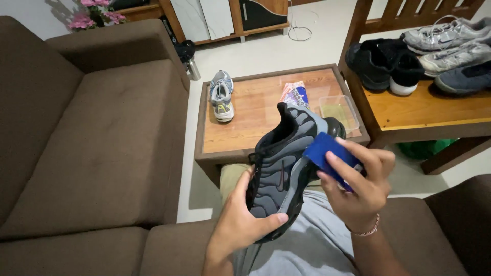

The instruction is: Cleaning a grey and black sneaker with a blue brush while sitting on a sofa.

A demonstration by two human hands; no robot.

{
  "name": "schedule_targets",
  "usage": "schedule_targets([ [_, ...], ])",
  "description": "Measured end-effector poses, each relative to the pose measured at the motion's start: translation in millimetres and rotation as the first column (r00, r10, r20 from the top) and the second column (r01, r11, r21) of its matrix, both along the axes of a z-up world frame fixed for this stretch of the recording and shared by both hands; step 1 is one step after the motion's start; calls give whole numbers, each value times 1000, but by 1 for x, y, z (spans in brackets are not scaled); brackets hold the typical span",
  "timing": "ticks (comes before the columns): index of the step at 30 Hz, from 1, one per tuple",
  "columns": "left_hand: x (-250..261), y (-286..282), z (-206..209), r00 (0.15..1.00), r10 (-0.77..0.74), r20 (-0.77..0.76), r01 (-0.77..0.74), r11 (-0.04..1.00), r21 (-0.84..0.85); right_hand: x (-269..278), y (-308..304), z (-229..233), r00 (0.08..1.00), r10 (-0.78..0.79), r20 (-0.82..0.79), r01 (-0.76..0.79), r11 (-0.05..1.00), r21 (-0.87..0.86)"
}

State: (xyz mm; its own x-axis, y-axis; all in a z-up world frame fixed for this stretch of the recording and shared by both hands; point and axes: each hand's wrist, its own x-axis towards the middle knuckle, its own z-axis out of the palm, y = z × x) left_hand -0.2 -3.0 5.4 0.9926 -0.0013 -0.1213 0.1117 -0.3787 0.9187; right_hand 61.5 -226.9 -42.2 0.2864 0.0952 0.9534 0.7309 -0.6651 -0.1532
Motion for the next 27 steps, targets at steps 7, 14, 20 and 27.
schedule_targets([
  [7,6,1,-14,995,-6,95,27,976,-217,-10,17,-5,971,237,-41,-240,965,-101],
  [14,14,3,-32,983,16,185,31,968,-248,7,16,-11,988,152,-26,-152,988,-9],
  [20,10,7,-39,976,45,214,28,946,-323,21,13,-17,989,144,45,-140,987,-73],
  [27,13,4,-29,978,112,173,-103,993,-59,8,18,-15,988,151,-15,-151,988,-21],
])
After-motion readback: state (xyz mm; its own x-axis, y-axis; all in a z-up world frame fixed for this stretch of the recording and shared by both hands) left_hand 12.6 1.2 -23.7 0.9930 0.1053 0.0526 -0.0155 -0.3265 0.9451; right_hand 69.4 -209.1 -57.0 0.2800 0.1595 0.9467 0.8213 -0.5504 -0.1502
